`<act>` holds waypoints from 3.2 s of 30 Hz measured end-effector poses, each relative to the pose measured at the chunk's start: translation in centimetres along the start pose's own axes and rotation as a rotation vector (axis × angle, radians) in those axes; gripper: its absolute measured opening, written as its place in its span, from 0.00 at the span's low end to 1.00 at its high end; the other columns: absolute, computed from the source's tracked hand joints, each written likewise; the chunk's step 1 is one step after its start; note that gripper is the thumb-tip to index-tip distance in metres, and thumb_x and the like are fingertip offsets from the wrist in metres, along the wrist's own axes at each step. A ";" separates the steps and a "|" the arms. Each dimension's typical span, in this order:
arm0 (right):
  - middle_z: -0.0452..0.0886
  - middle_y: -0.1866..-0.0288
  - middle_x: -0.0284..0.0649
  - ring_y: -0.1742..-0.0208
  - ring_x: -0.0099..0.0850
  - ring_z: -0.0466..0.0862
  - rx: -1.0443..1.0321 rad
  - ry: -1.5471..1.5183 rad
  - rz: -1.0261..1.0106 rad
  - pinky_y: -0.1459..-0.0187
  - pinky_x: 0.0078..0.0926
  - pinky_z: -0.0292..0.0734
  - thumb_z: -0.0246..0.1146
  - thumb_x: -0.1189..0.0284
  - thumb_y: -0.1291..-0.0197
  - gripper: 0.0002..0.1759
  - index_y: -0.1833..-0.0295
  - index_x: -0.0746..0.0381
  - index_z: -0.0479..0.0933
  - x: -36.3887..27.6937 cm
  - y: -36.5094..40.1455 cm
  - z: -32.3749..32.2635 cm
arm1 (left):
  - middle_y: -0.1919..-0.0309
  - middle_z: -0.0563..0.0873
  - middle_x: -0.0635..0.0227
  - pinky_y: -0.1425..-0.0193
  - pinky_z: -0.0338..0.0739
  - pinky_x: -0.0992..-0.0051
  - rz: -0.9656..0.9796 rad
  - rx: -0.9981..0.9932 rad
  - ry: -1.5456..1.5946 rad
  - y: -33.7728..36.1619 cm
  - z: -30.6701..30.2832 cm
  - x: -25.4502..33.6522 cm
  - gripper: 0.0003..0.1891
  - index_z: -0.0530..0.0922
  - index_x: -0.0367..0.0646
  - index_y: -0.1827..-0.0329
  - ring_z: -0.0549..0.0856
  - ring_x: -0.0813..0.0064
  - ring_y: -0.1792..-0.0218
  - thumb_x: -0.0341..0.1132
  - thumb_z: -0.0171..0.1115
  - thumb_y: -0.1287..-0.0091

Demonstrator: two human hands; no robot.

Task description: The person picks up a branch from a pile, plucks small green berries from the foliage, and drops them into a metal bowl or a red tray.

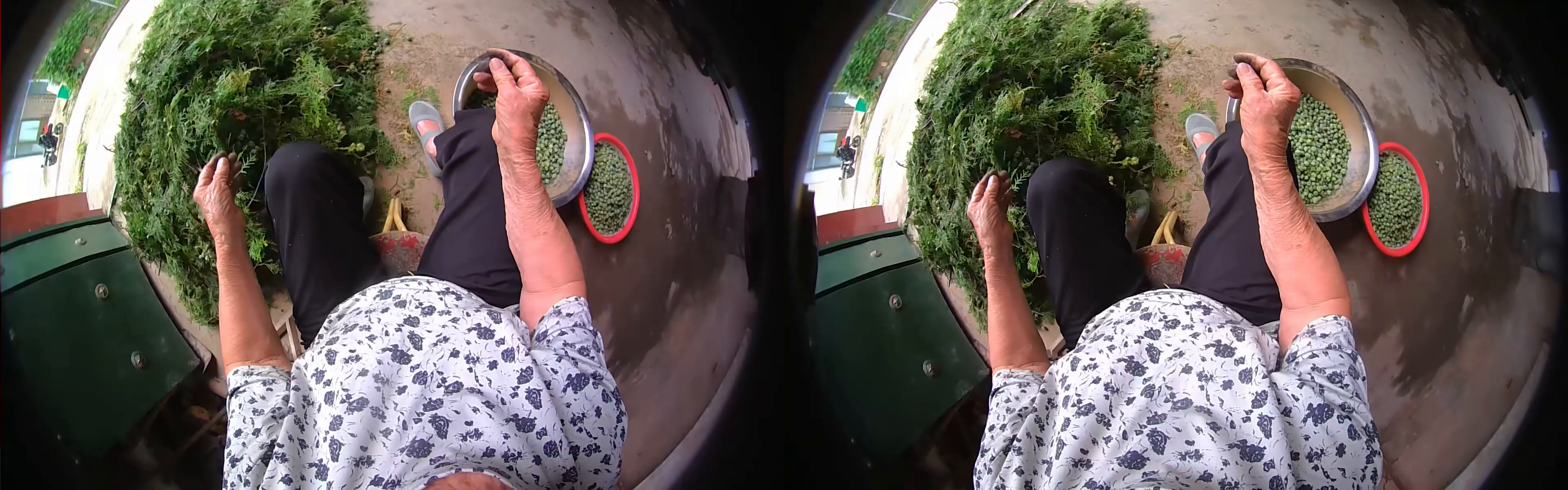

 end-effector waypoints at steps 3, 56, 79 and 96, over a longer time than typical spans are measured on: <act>0.80 0.71 0.35 0.76 0.21 0.79 0.018 -0.002 0.006 0.72 0.18 0.75 0.57 0.78 0.41 0.07 0.60 0.68 0.78 0.4 -0.1 0.0 | 0.61 0.84 0.63 0.61 0.77 0.79 -0.121 -0.039 -0.005 2.5 -0.2 -2.9 0.13 0.77 0.36 0.51 0.83 0.77 0.65 0.32 0.58 0.36; 0.80 0.67 0.38 0.74 0.22 0.79 0.019 -0.114 0.185 0.70 0.17 0.75 0.58 0.79 0.40 0.11 0.51 0.68 0.74 -0.5 -1.0 -1.0 | 0.61 0.84 0.52 0.51 0.76 0.71 -0.423 -0.683 -0.792 5.3 3.1 -21.3 0.20 0.79 0.36 0.53 0.83 0.64 0.57 0.40 0.63 0.45; 0.79 0.66 0.37 0.72 0.22 0.78 -0.068 -0.014 0.274 0.69 0.19 0.74 0.57 0.77 0.39 0.12 0.50 0.68 0.73 0.5 1.4 3.2 | 0.32 0.51 0.40 0.32 0.60 0.51 -0.907 -0.151 0.798 -9.9 20.9 -13.3 0.30 0.48 0.31 0.32 0.56 0.46 0.32 0.36 0.48 0.30; 0.79 0.68 0.38 0.72 0.24 0.79 -0.167 -0.247 0.612 0.69 0.19 0.76 0.56 0.75 0.37 0.10 0.51 0.67 0.73 1.3 -1.1 3.2 | 0.73 0.79 0.67 0.67 0.76 0.70 -0.778 -0.028 0.785 -10.5 20.3 -13.3 0.06 0.73 0.43 0.63 0.77 0.72 0.75 0.34 0.57 0.34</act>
Point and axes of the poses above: each hand's wrist, its own y-axis away from the middle knuckle, its own z-axis out of the palm, x = y × z, the point moved 1 cm from there along -y, towards the middle knuckle
